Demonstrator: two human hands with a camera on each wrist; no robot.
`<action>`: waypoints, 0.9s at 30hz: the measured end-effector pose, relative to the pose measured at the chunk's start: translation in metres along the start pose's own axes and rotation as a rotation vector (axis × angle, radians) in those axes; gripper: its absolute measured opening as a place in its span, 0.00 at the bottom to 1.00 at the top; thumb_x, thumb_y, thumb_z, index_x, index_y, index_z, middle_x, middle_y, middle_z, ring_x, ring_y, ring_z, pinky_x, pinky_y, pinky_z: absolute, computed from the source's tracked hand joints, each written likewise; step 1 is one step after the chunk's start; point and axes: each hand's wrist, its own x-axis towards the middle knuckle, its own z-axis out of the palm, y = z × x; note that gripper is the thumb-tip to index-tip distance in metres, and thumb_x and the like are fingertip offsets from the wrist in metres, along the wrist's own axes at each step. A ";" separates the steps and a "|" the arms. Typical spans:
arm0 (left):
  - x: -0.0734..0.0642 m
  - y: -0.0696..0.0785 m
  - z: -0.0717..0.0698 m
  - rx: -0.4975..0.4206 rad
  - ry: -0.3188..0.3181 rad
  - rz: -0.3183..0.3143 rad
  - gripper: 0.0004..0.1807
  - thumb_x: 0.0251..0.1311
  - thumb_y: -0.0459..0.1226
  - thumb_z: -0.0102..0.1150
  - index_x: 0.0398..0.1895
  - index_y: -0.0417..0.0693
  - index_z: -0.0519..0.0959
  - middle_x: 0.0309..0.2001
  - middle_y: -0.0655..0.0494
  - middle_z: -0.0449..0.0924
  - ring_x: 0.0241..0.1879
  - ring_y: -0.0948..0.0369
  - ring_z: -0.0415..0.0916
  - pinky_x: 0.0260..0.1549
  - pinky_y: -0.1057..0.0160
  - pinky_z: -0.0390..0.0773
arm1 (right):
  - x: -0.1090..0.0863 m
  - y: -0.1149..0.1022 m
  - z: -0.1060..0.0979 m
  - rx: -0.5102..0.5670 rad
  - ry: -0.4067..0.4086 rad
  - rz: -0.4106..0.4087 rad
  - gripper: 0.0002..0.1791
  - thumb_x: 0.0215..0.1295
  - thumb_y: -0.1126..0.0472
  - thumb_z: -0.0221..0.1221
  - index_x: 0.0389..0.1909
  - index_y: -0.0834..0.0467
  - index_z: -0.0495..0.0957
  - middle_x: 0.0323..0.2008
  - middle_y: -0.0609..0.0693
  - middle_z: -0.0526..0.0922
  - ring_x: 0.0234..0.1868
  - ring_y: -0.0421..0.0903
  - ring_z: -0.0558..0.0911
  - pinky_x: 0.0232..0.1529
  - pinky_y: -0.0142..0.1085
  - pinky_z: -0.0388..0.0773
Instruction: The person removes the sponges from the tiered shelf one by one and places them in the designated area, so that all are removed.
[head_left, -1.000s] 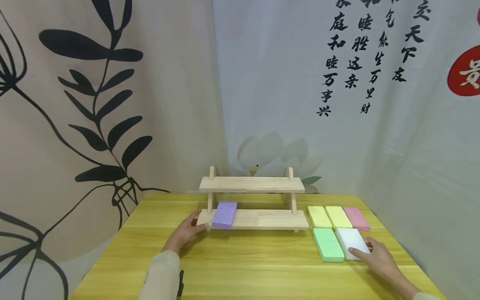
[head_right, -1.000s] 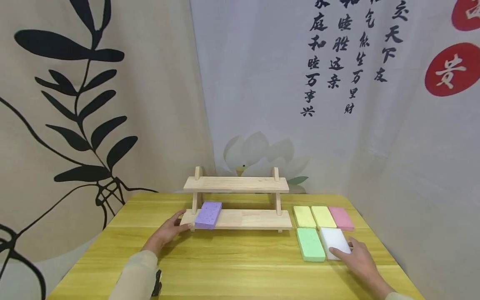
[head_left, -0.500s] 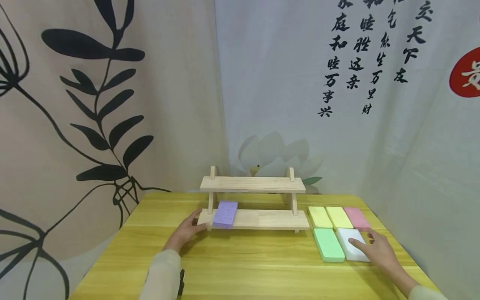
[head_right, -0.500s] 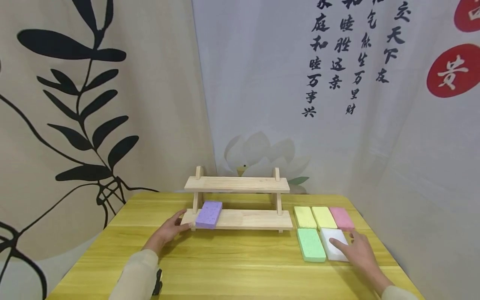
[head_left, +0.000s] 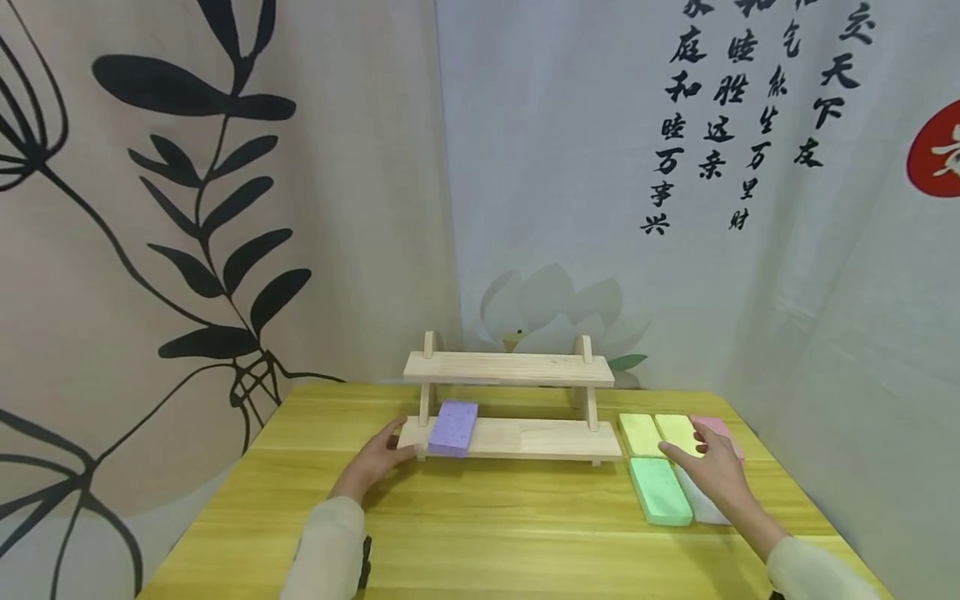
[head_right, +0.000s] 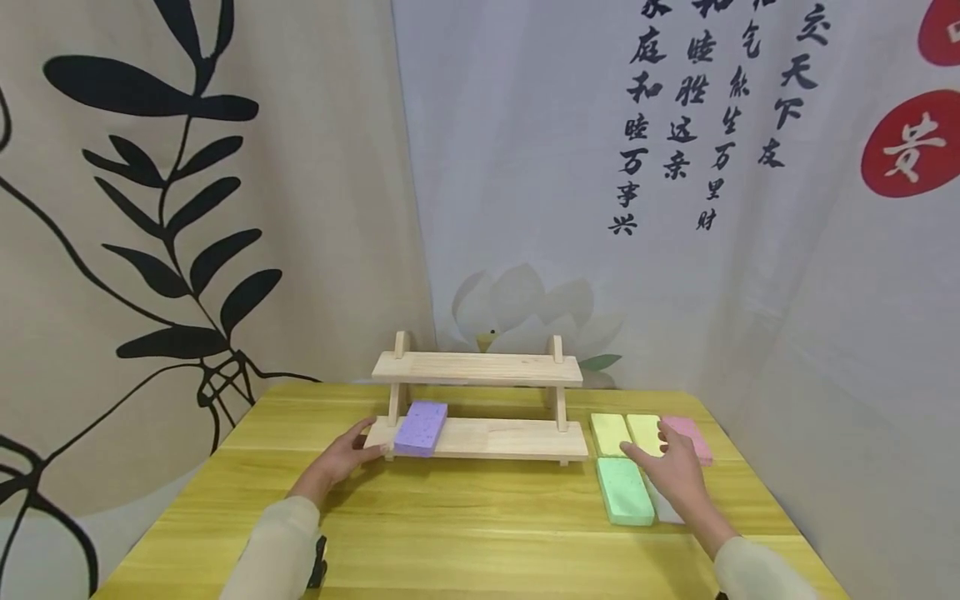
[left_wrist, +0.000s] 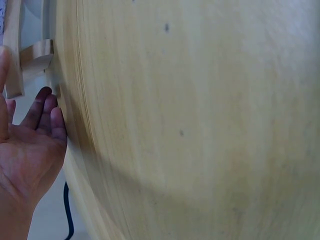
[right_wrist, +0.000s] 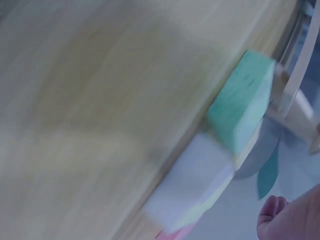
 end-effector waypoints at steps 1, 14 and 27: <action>0.000 0.000 0.000 0.003 0.000 0.001 0.45 0.64 0.48 0.64 0.79 0.50 0.53 0.67 0.29 0.64 0.64 0.37 0.66 0.61 0.36 0.65 | 0.001 -0.005 0.004 0.016 -0.005 -0.001 0.55 0.65 0.38 0.61 0.74 0.74 0.49 0.66 0.73 0.60 0.62 0.68 0.65 0.57 0.59 0.70; -0.001 0.003 -0.001 -0.011 0.001 0.010 0.45 0.64 0.48 0.65 0.79 0.50 0.53 0.66 0.30 0.65 0.63 0.38 0.67 0.62 0.36 0.64 | 0.009 -0.085 0.078 0.192 -0.037 -0.007 0.51 0.63 0.41 0.65 0.74 0.67 0.54 0.67 0.67 0.62 0.65 0.63 0.65 0.60 0.57 0.68; 0.000 0.000 -0.001 0.008 0.003 -0.024 0.47 0.62 0.51 0.65 0.79 0.52 0.53 0.69 0.29 0.62 0.66 0.36 0.63 0.62 0.34 0.61 | 0.003 -0.142 0.150 0.305 -0.049 -0.029 0.51 0.59 0.39 0.67 0.73 0.66 0.58 0.67 0.63 0.64 0.64 0.60 0.67 0.57 0.54 0.72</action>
